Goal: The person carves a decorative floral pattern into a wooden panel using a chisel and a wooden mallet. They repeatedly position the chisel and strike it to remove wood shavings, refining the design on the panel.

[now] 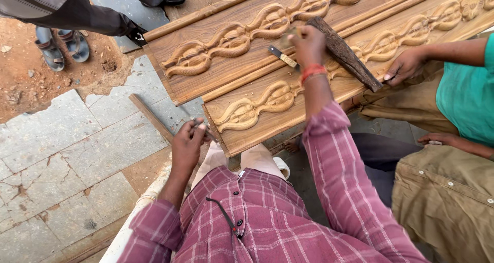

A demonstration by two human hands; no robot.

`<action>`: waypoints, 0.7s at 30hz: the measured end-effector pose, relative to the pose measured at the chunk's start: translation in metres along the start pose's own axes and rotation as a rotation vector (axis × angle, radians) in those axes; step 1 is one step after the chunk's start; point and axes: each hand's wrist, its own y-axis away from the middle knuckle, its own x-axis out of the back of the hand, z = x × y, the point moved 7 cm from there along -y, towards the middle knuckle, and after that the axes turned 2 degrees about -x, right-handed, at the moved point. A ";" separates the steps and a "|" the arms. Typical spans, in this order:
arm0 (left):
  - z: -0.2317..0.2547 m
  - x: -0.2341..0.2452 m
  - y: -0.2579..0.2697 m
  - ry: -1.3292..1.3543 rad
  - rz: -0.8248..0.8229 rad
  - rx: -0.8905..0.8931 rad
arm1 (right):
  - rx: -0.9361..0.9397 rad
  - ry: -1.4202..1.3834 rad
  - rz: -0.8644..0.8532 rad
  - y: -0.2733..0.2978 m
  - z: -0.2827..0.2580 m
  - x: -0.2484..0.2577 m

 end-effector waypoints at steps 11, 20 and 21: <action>0.100 -0.090 -0.073 -1.082 -0.240 -0.769 | -0.179 -0.492 -0.325 0.175 0.101 -0.050; 0.098 -0.097 -0.085 -1.081 -0.365 -0.778 | 0.051 -0.034 -0.168 0.193 0.085 -0.056; 0.094 -0.096 -0.081 -1.068 -0.390 -0.770 | 0.065 0.008 -0.135 0.198 0.084 -0.056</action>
